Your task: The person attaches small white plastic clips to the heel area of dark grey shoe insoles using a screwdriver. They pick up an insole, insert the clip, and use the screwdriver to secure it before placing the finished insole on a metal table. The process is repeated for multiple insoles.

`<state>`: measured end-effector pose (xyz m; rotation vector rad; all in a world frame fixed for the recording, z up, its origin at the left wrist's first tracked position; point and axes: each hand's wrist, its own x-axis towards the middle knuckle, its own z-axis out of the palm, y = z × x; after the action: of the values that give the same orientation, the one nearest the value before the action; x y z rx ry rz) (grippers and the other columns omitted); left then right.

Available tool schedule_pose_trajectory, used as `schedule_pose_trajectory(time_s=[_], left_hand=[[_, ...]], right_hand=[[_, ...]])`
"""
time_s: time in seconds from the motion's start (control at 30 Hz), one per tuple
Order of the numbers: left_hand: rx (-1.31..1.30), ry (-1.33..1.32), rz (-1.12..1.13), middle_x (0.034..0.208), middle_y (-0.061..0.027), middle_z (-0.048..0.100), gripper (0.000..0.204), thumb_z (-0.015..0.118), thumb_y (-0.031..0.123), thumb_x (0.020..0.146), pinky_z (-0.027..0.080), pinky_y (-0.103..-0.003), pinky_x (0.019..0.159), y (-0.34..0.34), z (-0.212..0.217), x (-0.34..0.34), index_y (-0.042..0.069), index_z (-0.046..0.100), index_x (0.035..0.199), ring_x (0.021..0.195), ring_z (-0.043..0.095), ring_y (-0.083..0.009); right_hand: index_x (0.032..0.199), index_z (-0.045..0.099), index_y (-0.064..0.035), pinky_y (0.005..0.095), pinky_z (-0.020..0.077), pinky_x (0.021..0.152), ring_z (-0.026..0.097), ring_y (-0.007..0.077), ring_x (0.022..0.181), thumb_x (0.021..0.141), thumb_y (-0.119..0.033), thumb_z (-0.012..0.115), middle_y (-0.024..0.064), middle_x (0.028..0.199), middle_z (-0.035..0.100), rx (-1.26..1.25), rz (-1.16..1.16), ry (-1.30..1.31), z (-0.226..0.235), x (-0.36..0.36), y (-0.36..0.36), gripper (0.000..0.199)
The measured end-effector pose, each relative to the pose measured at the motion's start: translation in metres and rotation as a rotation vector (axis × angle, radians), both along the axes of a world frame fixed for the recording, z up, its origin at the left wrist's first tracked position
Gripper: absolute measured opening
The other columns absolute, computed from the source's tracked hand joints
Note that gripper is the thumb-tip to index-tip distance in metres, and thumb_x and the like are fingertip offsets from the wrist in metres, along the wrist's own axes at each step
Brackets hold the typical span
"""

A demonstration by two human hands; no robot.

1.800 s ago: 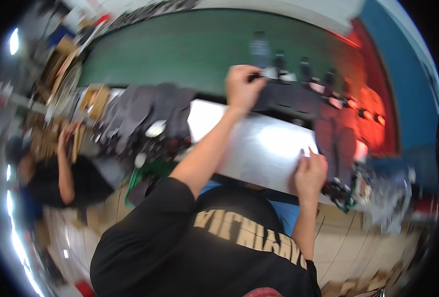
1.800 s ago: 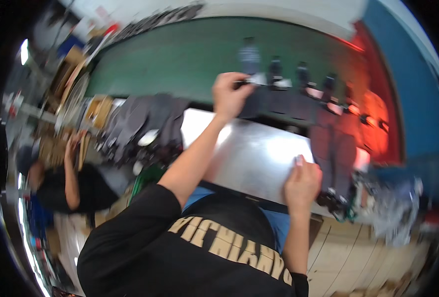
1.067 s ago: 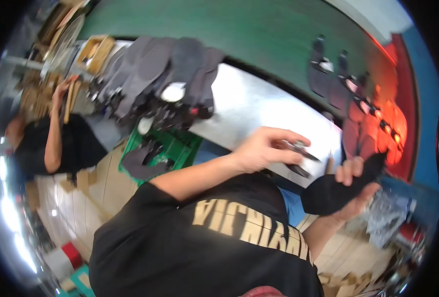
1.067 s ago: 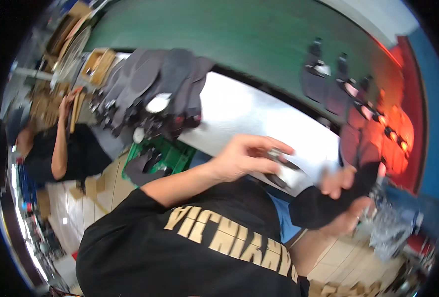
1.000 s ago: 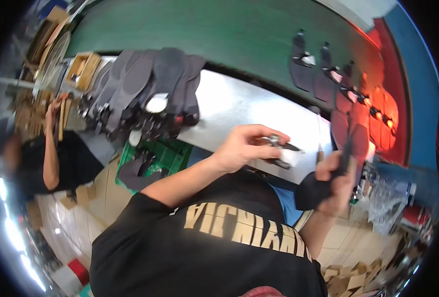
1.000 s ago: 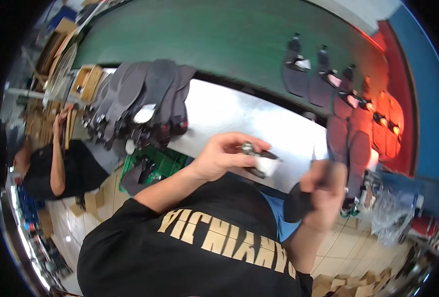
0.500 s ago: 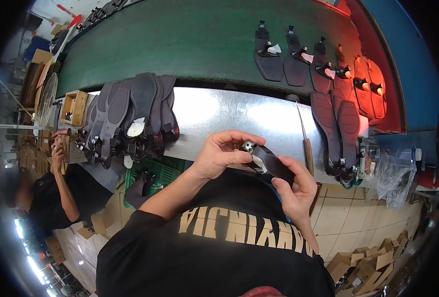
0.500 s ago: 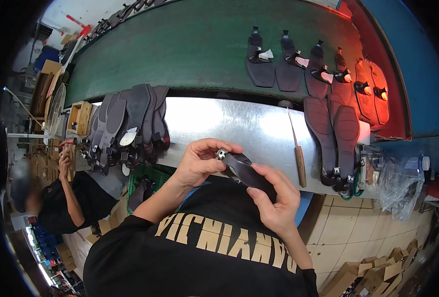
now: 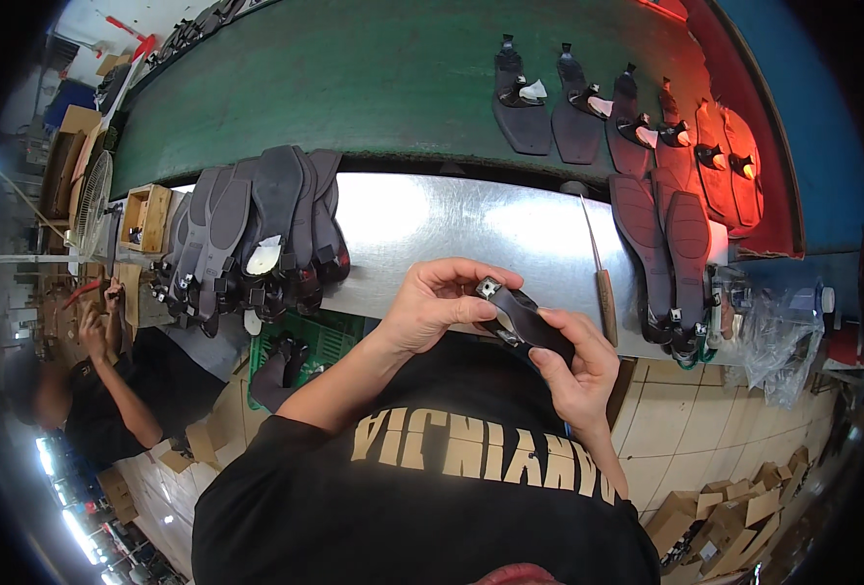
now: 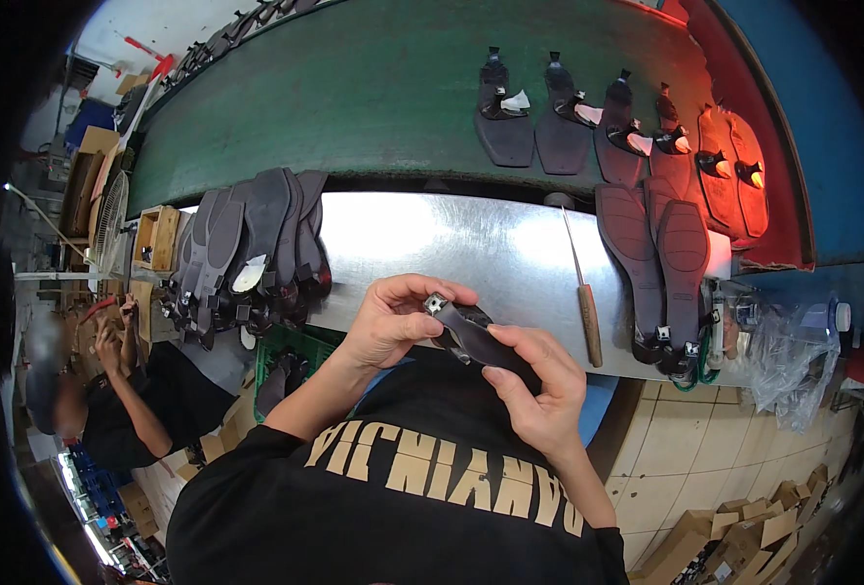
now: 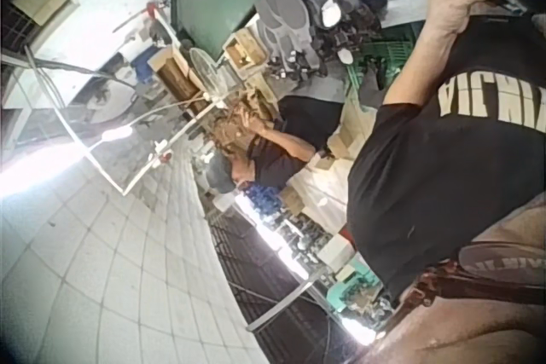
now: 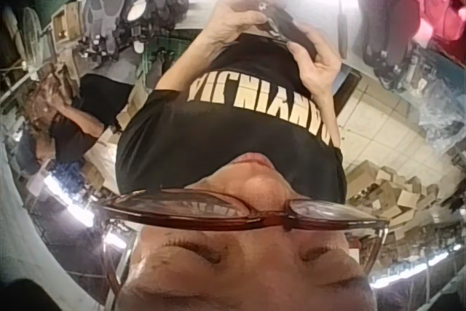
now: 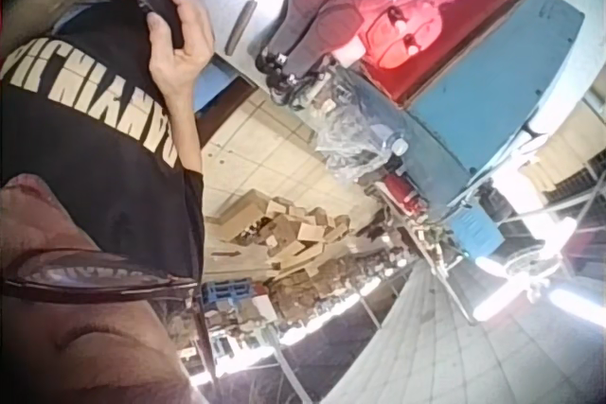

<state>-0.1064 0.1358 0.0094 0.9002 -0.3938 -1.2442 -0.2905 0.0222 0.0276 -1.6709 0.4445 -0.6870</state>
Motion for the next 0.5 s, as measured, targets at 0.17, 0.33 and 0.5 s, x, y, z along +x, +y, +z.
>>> schedule_pose_trajectory(time_s=[0.17, 0.33, 0.5], left_hand=[[0.013, 0.016, -0.001, 0.117, -0.0232, 0.062, 0.031, 0.070, -0.005, 0.075, 0.056, -0.040, 0.088, -0.001, -0.001, 0.000, 0.000, 0.066, 0.105, 0.104, 0.064, -0.0279], [0.013, -0.019, -0.010, 0.117, -0.0239, 0.062, 0.032, 0.071, -0.006, 0.074, 0.057, -0.040, 0.089, -0.001, -0.002, 0.002, -0.001, 0.067, 0.105, 0.105, 0.064, -0.0287], [0.012, -0.094, -0.015, 0.118, -0.0242, 0.062, 0.035, 0.072, -0.008, 0.071, 0.056, -0.039, 0.090, 0.001, -0.001, 0.005, 0.000, 0.070, 0.104, 0.106, 0.063, -0.0287]], right_hand=[[0.109, 0.066, 0.0022, 0.0285, 0.0485, 0.079, 0.064, 0.0217, 0.088, 0.072, 0.006, 0.069, 0.0146, 0.099, 0.067, -0.036, 0.031, -0.014, -0.001, 0.000, -0.003, 0.037], [0.111, 0.065, 0.0020, 0.0282, 0.0482, 0.077, 0.064, 0.0207, 0.086, 0.073, 0.006, 0.068, 0.0139, 0.097, 0.066, -0.010, 0.036, 0.001, 0.000, 0.000, -0.004, 0.038], [0.114, 0.065, 0.0017, 0.0266, 0.0475, 0.073, 0.063, 0.0187, 0.082, 0.075, 0.007, 0.066, 0.0128, 0.093, 0.065, -0.045, 0.051, 0.047, 0.009, 0.001, -0.005, 0.040]])
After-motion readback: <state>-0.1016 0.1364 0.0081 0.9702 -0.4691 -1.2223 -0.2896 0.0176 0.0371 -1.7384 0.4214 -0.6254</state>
